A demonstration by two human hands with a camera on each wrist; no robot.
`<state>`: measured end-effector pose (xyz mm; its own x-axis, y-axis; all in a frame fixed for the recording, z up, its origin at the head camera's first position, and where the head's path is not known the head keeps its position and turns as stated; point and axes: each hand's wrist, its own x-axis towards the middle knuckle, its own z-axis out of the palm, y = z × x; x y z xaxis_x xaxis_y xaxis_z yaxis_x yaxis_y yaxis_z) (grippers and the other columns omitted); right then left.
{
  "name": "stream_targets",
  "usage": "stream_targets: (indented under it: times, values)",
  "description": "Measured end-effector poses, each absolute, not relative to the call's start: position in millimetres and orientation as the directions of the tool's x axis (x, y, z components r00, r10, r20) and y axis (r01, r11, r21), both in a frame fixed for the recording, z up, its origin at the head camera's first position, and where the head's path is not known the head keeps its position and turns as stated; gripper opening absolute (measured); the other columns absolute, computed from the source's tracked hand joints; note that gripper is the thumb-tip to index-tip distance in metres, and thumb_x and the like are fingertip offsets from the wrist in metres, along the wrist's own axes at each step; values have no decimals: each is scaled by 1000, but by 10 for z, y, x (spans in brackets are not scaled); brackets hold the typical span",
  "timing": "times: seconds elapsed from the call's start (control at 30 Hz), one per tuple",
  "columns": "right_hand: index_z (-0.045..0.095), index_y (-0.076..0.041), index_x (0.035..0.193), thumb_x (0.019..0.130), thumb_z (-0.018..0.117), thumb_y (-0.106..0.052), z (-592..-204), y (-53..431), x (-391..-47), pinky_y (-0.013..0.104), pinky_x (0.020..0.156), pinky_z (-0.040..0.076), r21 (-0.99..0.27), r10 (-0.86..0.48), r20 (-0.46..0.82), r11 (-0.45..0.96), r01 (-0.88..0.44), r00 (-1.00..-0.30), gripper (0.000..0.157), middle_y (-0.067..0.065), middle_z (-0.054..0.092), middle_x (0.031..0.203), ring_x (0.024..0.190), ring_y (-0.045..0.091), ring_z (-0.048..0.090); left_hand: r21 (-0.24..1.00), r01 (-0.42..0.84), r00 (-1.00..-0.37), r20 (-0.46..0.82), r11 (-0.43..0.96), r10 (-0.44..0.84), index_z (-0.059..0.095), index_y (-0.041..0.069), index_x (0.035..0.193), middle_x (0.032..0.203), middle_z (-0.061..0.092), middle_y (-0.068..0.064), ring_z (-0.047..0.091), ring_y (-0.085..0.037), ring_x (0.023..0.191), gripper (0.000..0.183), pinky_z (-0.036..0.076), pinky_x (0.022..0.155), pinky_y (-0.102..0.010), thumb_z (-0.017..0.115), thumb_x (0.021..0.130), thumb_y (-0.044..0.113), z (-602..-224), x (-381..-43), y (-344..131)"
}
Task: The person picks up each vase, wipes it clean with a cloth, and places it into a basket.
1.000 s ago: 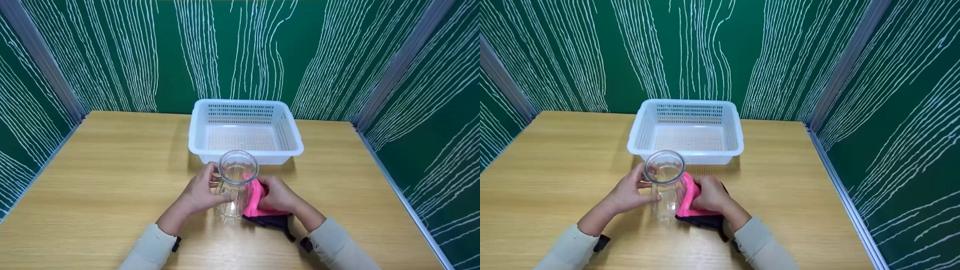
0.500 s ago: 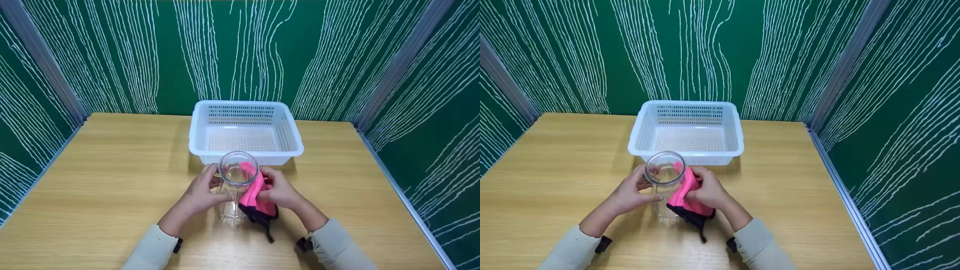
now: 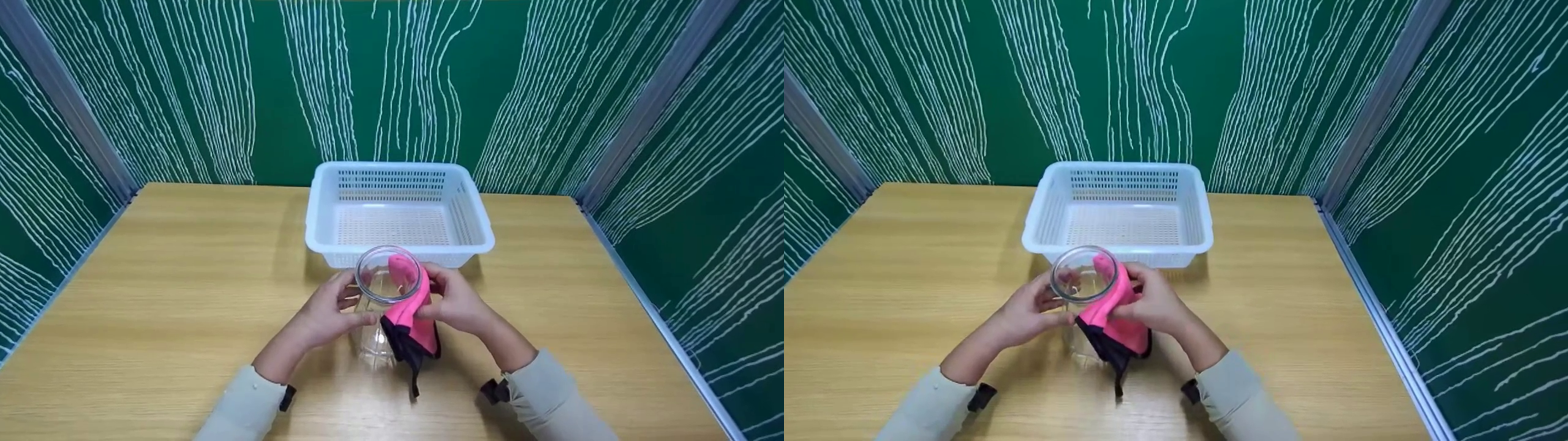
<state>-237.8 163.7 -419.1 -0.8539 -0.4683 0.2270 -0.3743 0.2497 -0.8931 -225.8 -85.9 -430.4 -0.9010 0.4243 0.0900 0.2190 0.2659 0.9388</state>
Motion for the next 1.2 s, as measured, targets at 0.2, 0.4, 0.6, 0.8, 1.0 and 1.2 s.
stream_targets:
  times: [0.2, 0.4, 0.6, 0.8, 1.0, 1.2]
  values:
    - [59, -7, 121, 65, 81, -1, -4221, 1632, -2387, 43, 91, 53, -881, -497, 128, 340, -329, -858, 61, 10, 64, 115, 100, 20, 57, 939, 229, -900, 103, 258, 425, 44, 13, 139, 136, 47, -13, 51, -34, 128, 72, 45, 108, -42, 80, 77, 18, -4308, -2246, -858]
    - [53, -8, 128, 62, 82, 3, -4275, 1634, -2371, 35, 83, 58, -870, -506, 52, 401, -287, -861, 73, 13, 60, 120, 98, 22, 61, 939, 232, -899, 107, 255, 425, 43, 11, 140, 136, 47, -15, 50, -36, 128, 69, 44, 108, -44, 77, 79, 10, -4305, -2237, -846]
    - [53, -13, 128, 54, 82, 3, -4362, 1631, -2362, 37, 91, 51, -797, -490, 63, 499, -340, -869, 80, 3, 61, 117, 103, 17, 56, 944, 240, -895, 125, 227, 427, 43, 9, 139, 136, 47, -15, 50, -36, 128, 68, 43, 109, -45, 77, 79, 9, -4333, -2239, -842]
    - [46, -20, 135, 53, 82, 5, -4486, 1608, -2366, 34, 99, 48, -782, -526, 69, 499, -373, -848, 93, -2, 56, 124, 108, 14, 54, 923, 289, -881, 153, 253, 447, 42, 12, 139, 136, 48, -13, 50, -34, 129, 68, 43, 110, -43, 76, 80, 11, -4342, -2237, -863]
    - [45, -23, 135, 53, 82, 6, -4536, 1587, -2332, 33, 99, 47, -779, -512, 70, 508, -368, -856, 95, -2, 53, 123, 107, 14, 52, 879, 309, -898, 144, 363, 416, 38, 22, 142, 138, 46, -2, 47, -26, 132, 86, 43, 110, -39, 85, 70, 25, -4326, -2229, -831]
    - [50, -16, 131, 56, 83, 4, -4558, 1575, -2294, 29, 90, 52, -811, -474, 82, 479, -335, -877, 84, 3, 59, 117, 99, 15, 57, 882, 226, -944, 94, 414, 315, 35, 22, 139, 137, 48, 0, 48, -26, 130, 97, 42, 110, -45, 91, 60, 37, -4340, -2211, -781]
